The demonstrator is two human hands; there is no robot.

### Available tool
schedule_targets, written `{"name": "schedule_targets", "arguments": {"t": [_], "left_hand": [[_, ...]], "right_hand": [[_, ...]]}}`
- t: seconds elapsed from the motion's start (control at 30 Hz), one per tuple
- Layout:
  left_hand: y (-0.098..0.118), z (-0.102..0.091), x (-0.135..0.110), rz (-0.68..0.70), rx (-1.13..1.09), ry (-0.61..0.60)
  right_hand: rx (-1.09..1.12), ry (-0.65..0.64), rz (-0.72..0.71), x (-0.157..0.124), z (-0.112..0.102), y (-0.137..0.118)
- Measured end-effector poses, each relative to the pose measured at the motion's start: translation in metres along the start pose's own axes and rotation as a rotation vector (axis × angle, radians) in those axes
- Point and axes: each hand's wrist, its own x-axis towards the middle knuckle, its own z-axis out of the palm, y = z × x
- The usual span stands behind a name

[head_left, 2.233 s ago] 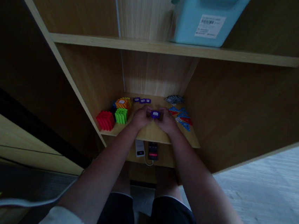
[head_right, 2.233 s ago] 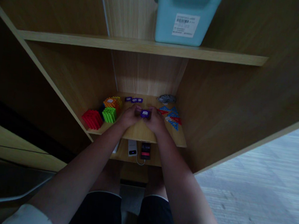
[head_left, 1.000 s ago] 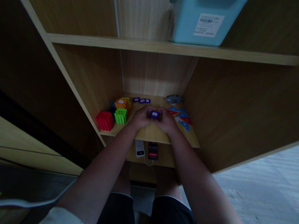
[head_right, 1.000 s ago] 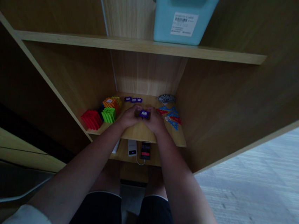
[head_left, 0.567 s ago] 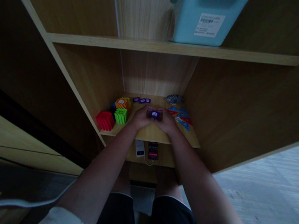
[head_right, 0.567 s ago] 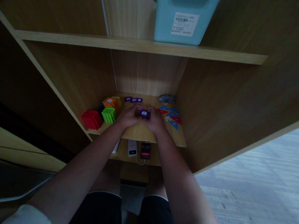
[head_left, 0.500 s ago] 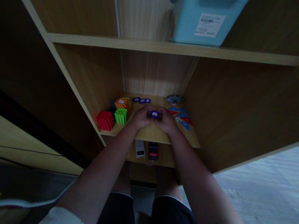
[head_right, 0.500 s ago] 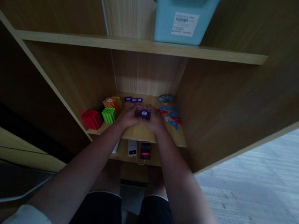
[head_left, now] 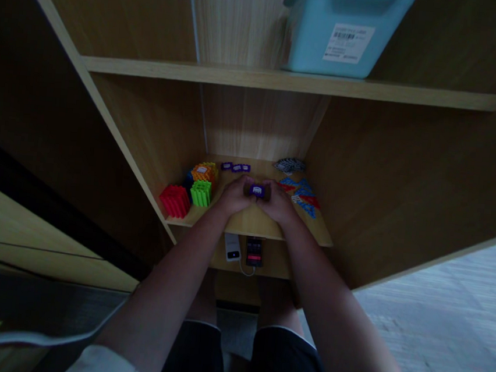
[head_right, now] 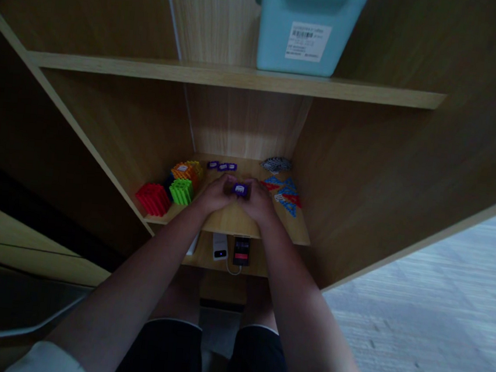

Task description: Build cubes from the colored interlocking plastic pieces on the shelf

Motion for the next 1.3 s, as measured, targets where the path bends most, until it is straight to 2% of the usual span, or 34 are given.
{"name": "schedule_targets", "arguments": {"t": [0.2, 0.53, 0.77, 1.3], "left_hand": [[-0.001, -0.002, 0.001, -0.036, -0.039, 0.105], [0.002, -0.002, -0.001, -0.053, -0.047, 0.105], [0.011, -0.005, -0.003, -0.119, -0.019, 0.122], [0.011, -0.006, -0.004, -0.174, 0.065, 0.128]], "right_hand": [[0.087, 0.149, 0.006, -0.002, -0.004, -0.001], [0.11, 0.223, 0.161, -0.002, -0.009, -0.002], [0.093, 0.186, 0.194, -0.002, -0.008, -0.003], [0.094, 0.159, 0.195, -0.001, -0.009, -0.006]]}}
